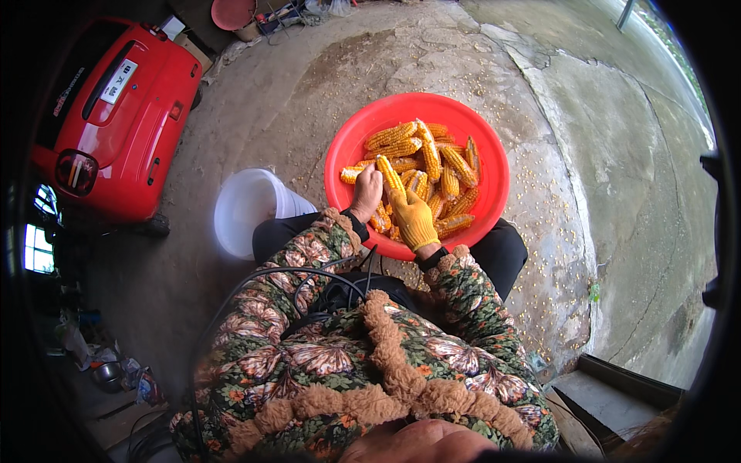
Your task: The person sits on the ground with a red basin of corn cobs on their lap. They put on yellow gloves and shuck the corn by hand, removing kernels into the basin and leaving the cobs in the same basin.
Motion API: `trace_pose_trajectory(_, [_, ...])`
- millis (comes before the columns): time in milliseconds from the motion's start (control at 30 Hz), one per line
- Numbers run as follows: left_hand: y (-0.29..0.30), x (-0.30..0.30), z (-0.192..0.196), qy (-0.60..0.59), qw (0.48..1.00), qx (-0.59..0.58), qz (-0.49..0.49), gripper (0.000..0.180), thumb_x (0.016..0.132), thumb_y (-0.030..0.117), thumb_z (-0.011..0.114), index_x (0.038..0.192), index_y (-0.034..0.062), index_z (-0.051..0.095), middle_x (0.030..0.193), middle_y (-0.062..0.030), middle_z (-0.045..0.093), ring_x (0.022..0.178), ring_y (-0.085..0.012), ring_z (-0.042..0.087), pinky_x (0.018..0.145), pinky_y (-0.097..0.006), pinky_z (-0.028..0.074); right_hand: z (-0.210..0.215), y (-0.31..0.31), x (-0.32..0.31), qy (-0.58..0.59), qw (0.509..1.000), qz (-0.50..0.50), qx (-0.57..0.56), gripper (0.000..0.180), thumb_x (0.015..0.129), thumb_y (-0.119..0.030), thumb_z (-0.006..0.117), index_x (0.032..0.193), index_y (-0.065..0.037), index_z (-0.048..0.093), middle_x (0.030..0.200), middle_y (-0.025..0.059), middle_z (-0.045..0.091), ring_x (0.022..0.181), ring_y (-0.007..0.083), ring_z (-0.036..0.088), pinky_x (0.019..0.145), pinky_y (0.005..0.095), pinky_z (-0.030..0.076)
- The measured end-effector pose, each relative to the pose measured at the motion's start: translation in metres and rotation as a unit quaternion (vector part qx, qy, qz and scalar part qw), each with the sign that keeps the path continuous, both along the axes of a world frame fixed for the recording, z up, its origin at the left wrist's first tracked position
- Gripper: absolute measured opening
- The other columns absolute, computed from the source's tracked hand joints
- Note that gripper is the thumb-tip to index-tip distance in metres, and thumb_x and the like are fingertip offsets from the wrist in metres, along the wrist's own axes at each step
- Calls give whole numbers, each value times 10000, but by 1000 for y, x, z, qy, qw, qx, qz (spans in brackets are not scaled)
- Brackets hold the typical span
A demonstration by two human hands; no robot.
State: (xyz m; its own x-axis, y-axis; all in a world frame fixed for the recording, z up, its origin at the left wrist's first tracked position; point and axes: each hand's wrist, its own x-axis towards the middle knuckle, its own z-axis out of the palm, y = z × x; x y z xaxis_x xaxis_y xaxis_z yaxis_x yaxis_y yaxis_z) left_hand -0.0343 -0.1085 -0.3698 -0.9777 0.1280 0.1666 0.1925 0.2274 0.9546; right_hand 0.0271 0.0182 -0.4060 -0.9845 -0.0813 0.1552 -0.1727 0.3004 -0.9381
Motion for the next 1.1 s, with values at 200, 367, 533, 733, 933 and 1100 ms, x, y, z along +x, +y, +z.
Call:
trace_pose_trajectory(200, [-3,2,23,-186,980,72,-29,303,911,365,406,925,93,538,718,15,575,621,-70,577,477,-207,433,8,10,3,-3,999,7,34,234,815,-72,528,1048,-84,542,775,166,534,678,344,580,548,418,462])
trace_pose_trajectory(367, [-7,-3,22,-138,982,87,-93,278,940,300,428,1056,63,517,890,-16,596,733,-88,614,573,-227,509,31,11,5,2,1000,4,16,168,834,-115,532,992,-64,556,739,158,543,656,310,580,534,388,456])
trace_pose_trajectory(533, [-16,0,28,-202,952,164,-161,357,955,302,448,1205,48,461,1058,-44,580,919,-125,605,725,-263,535,49,13,5,-233,952,-49,-191,257,888,-276,535,875,-24,582,680,140,586,635,268,587,542,367,442])
trace_pose_trajectory(733, [-13,-1,17,-135,968,151,-151,347,956,325,454,1133,27,483,954,-31,568,849,-97,562,712,-253,503,55,12,8,-135,988,-34,-62,257,908,-293,505,933,-49,580,732,154,584,674,304,595,575,395,456])
trace_pose_trajectory(933, [-12,-12,-18,-52,996,37,-65,232,938,220,410,890,14,504,772,-13,521,727,-93,496,670,-272,459,58,16,13,8,972,12,233,204,915,-247,478,1038,-103,553,807,187,545,727,368,586,616,439,471])
trace_pose_trajectory(1100, [-15,-7,1,-178,972,143,-62,260,927,201,370,1026,31,540,901,-40,595,761,-128,599,651,-292,519,54,15,11,-72,989,5,130,204,917,-250,474,1028,-99,554,803,183,550,731,371,586,612,437,468])
